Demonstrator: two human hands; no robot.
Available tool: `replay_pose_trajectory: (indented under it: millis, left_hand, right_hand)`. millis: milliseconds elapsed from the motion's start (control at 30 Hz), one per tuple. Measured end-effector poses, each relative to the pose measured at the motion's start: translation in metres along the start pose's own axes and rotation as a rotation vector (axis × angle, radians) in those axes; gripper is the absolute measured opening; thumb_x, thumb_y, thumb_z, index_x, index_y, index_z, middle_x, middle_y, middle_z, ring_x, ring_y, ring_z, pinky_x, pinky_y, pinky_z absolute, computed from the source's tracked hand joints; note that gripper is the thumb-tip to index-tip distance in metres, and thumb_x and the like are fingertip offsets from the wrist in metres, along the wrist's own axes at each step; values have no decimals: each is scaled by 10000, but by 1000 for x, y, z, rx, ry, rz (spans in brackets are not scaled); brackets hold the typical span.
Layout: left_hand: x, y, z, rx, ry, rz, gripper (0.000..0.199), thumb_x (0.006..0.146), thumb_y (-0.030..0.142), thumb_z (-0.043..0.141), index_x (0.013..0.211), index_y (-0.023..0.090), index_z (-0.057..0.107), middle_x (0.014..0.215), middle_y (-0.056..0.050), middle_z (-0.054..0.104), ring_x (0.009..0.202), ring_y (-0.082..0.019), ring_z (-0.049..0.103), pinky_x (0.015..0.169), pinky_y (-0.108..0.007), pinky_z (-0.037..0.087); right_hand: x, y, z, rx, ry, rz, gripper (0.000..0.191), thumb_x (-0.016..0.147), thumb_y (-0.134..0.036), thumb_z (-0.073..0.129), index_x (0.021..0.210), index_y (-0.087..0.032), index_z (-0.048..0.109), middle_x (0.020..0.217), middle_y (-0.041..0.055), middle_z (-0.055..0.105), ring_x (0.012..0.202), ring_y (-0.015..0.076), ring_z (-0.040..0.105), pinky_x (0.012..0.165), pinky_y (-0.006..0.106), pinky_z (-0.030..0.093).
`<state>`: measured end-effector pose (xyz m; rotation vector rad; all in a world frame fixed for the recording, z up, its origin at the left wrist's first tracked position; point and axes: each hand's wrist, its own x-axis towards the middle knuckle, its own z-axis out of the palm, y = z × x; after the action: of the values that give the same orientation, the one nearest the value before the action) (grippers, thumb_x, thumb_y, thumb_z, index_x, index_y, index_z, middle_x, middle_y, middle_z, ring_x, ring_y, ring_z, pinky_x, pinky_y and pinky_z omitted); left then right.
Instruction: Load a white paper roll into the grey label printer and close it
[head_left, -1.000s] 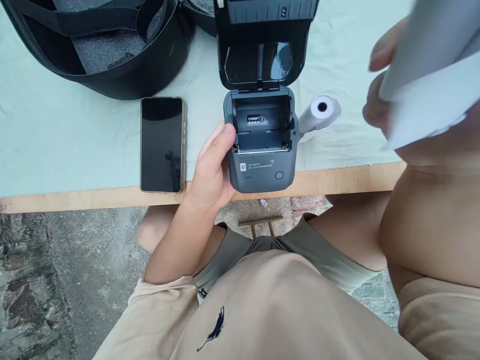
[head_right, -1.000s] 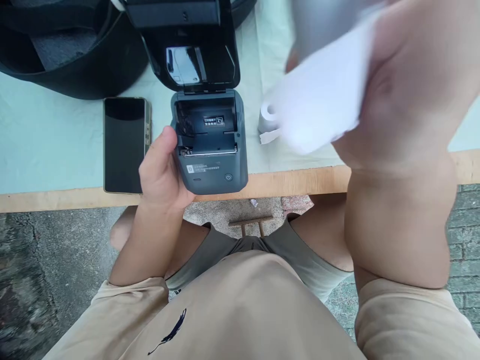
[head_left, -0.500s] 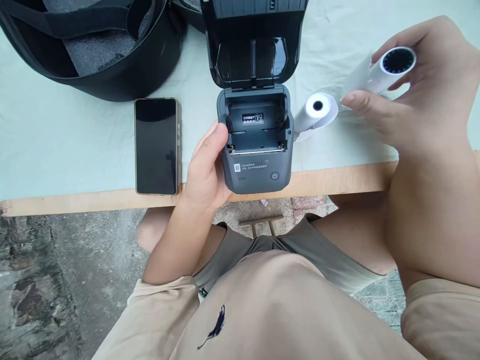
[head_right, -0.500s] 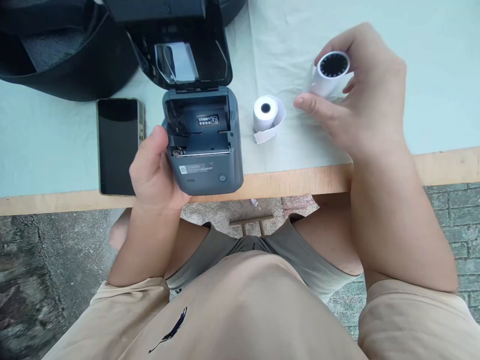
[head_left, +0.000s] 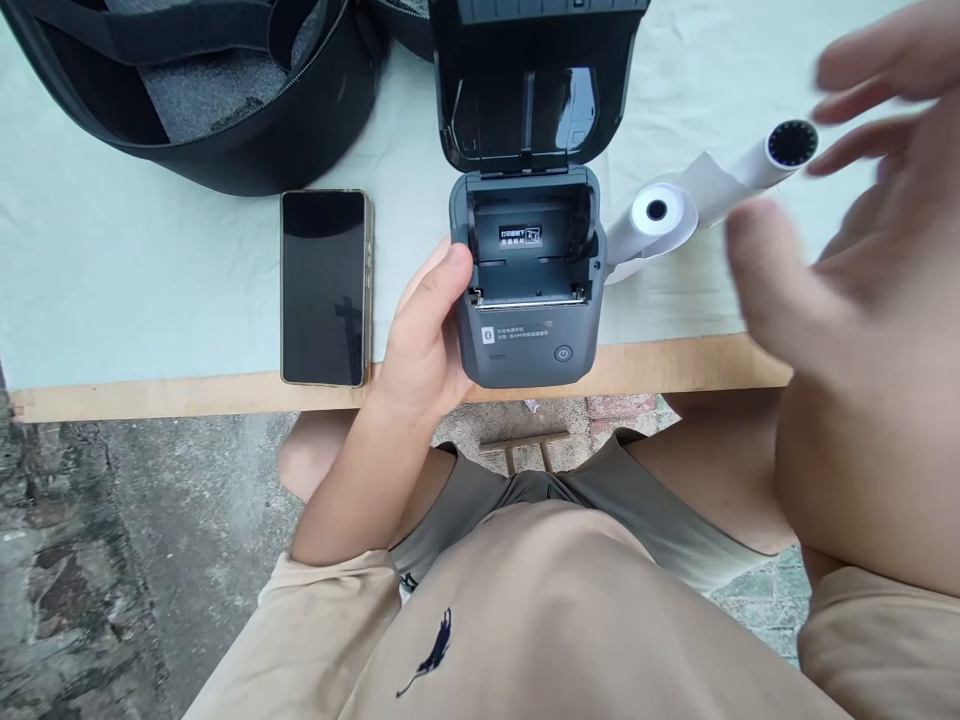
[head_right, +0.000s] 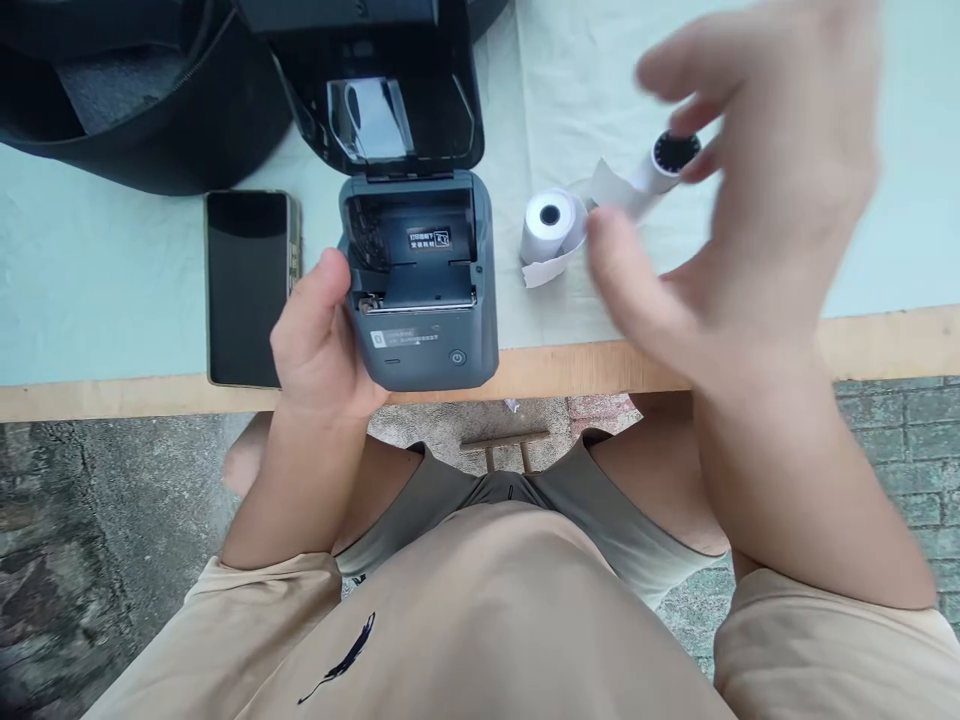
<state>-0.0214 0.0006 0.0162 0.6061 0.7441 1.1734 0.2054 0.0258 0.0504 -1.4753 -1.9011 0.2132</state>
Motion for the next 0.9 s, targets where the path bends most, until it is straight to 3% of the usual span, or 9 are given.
replay_pose_trajectory:
  millis: [100,267,467,567,700,833,900]
  left_hand:
    - [0,1,1,-25,-16,-8,336,931,383,343,910,224,639,978,-41,711,1306,-217,502,1100,-343,425]
    - [0,2,1,-50,-30,-21,314,928,373,369,817,227,624,983,-36,704,1324,-212,479,1105,-338,421]
    - [0,-2,0,-105,-50,1,240,915,343,420,831,229,614,936,-19,697,1277,-224,527,1080,-389,454]
    - [-1,-2,0,-70,-36,8,302,931,368,356,861,235,617,973,-34,688,1265,-234,537,1049,-408,478]
    - [-2,-1,2,43,14,-8,317,915,422,362,905,235,618,1065,-52,677,1324,-247,470,1017,-396,497]
    - [-2,-3,4,78,58,8,352,913,441,357,971,214,620,1058,-65,678,1329,-269,468,996,-407,505]
    - [-2,-4,5,80,76,22,374,916,447,346,1008,207,617,1052,-67,677,1319,-274,480,989,-417,507]
  right_hand:
    - [-8,-13,16,-193,-155,-226,526,789,-441,550,1228,-152,529,1100,154,525,1033,270,552,821,437,497]
    - [-13,-21,36,-270,-212,-131,376,831,-278,490,1199,-202,509,1102,127,426,1027,224,507,845,398,489]
    - [-13,-21,44,-175,-192,-79,409,780,-129,491,1162,-268,531,1091,101,415,948,175,509,812,345,501]
    - [-13,-19,48,-148,-182,-59,369,788,-188,538,1147,-271,539,1081,98,448,919,174,523,782,346,511]
    - [-9,-12,50,-169,-143,-89,359,820,-205,523,1166,-292,560,1020,77,526,971,185,560,849,362,507]
    - [-4,-4,38,-51,-12,-195,564,826,-321,568,1351,-321,363,1165,53,575,1072,201,571,946,392,482]
    - [-2,-9,28,63,7,-111,602,811,-435,579,1338,-333,307,1243,29,543,1146,220,553,957,421,479]
